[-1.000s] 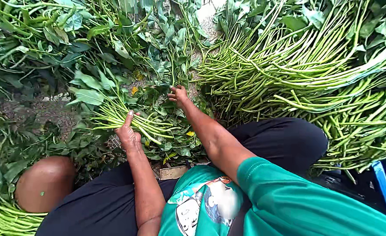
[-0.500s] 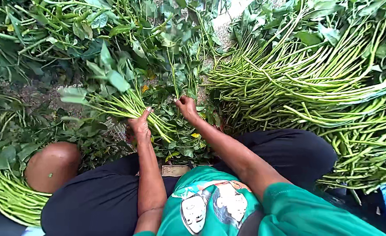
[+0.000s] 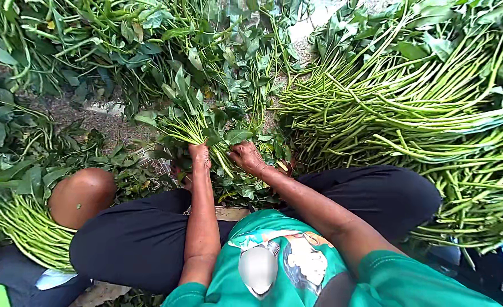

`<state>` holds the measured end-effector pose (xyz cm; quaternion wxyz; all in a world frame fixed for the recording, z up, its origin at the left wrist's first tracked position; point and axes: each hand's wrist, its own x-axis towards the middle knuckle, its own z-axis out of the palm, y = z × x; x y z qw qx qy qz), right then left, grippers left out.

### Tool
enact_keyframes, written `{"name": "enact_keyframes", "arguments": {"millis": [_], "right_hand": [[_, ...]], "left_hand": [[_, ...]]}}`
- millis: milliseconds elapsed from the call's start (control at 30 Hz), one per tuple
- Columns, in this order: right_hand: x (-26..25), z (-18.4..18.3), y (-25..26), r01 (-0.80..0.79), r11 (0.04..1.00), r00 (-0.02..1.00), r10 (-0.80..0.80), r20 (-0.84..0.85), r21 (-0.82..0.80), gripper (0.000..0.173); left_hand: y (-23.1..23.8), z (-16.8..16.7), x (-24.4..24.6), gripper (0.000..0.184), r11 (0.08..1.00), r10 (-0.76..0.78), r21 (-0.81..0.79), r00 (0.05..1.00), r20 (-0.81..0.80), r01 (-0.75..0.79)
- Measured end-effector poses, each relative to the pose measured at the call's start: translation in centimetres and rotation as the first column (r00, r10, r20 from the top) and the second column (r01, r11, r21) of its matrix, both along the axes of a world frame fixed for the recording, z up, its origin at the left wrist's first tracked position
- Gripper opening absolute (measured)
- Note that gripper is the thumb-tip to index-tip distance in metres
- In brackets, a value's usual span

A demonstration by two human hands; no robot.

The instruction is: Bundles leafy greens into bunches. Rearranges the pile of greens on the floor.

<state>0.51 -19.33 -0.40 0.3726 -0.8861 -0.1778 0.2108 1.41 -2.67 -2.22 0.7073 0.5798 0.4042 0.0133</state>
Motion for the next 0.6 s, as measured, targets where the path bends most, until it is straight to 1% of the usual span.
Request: {"name": "enact_keyframes", "arguments": {"millis": [67,100,133,167,233,267,300,333,367,400,433,467,500,533,567,600], "right_hand": [[0.0,-0.1,0.6,0.078,0.997,0.993,-0.078,0.091,0.005,0.035],[0.1,0.0,1.1,0.090,0.996,0.988,-0.091,0.124,0.008,0.036],[0.3,0.0,1.5,0.090,0.996,0.981,-0.093,0.168,0.025,0.034],[0.5,0.0,1.9,0.081,0.994,0.969,-0.095,0.229,0.071,0.027],[0.5,-0.1,2.3,0.039,0.981,0.931,-0.105,0.349,0.190,0.016],[0.4,-0.1,2.3,0.015,0.969,0.916,-0.112,0.386,0.245,0.015],[0.0,-0.1,2.0,-0.001,0.961,0.908,-0.115,0.403,0.276,0.014],[-0.5,0.1,1.5,-0.010,0.962,0.921,-0.097,0.377,0.272,0.014],[-1.0,0.5,0.6,-0.020,0.976,0.954,-0.046,0.297,0.216,0.015],[-1.4,0.8,-0.6,-0.046,0.994,0.988,0.031,0.150,0.095,0.019],[-1.4,1.2,-1.8,-0.125,0.990,0.990,0.120,-0.074,-0.069,0.024],[-1.0,1.1,-2.8,-0.231,0.951,0.945,0.169,-0.280,-0.206,0.028],[-0.4,0.9,-3.5,-0.335,0.890,0.875,0.172,-0.452,-0.310,0.030],[0.1,1.0,-4.1,-0.408,0.832,0.821,0.154,-0.550,-0.375,0.031],[0.6,1.1,-4.5,-0.430,0.798,0.811,0.137,-0.568,-0.422,0.033],[1.1,1.6,-4.8,-0.398,0.805,0.845,0.136,-0.517,-0.440,0.034]], "left_hand": [[-0.3,0.7,0.1,0.055,1.000,0.000,0.013,1.000,0.005,0.000],[-0.6,1.1,0.1,0.057,1.000,-0.002,0.018,1.000,0.008,0.002],[-0.8,1.5,0.1,0.062,1.000,-0.011,0.019,1.000,0.015,0.011],[-1.0,1.7,0.1,0.064,1.000,-0.015,0.022,0.999,0.028,0.014],[-0.9,2.1,-0.1,0.059,1.000,0.004,0.025,0.997,0.078,-0.006],[-0.5,2.5,-0.2,0.056,0.999,0.013,0.039,0.996,0.093,-0.017],[0.1,3.0,-0.1,0.058,0.998,0.032,0.059,0.996,0.085,-0.037],[1.0,3.4,-0.1,0.064,0.995,0.063,0.071,0.996,0.070,-0.068],[2.0,3.2,0.4,0.070,0.989,0.123,0.074,0.989,0.079,-0.129],[3.0,3.1,0.6,0.073,0.982,0.158,0.087,0.982,0.105,-0.167],[3.7,2.9,0.7,0.074,0.977,0.169,0.108,0.975,0.147,-0.185],[4.4,2.7,0.8,0.072,0.971,0.171,0.128,0.964,0.205,-0.200],[4.8,2.9,0.9,0.069,0.969,0.164,0.139,0.953,0.256,-0.204],[4.9,3.2,0.9,0.065,0.967,0.148,0.159,0.947,0.286,-0.200],[4.8,3.6,0.9,0.061,0.965,0.131,0.181,0.944,0.303,-0.191],[4.7,3.8,0.9,0.058,0.966,0.106,0.189,0.940,0.323,-0.174]]}}
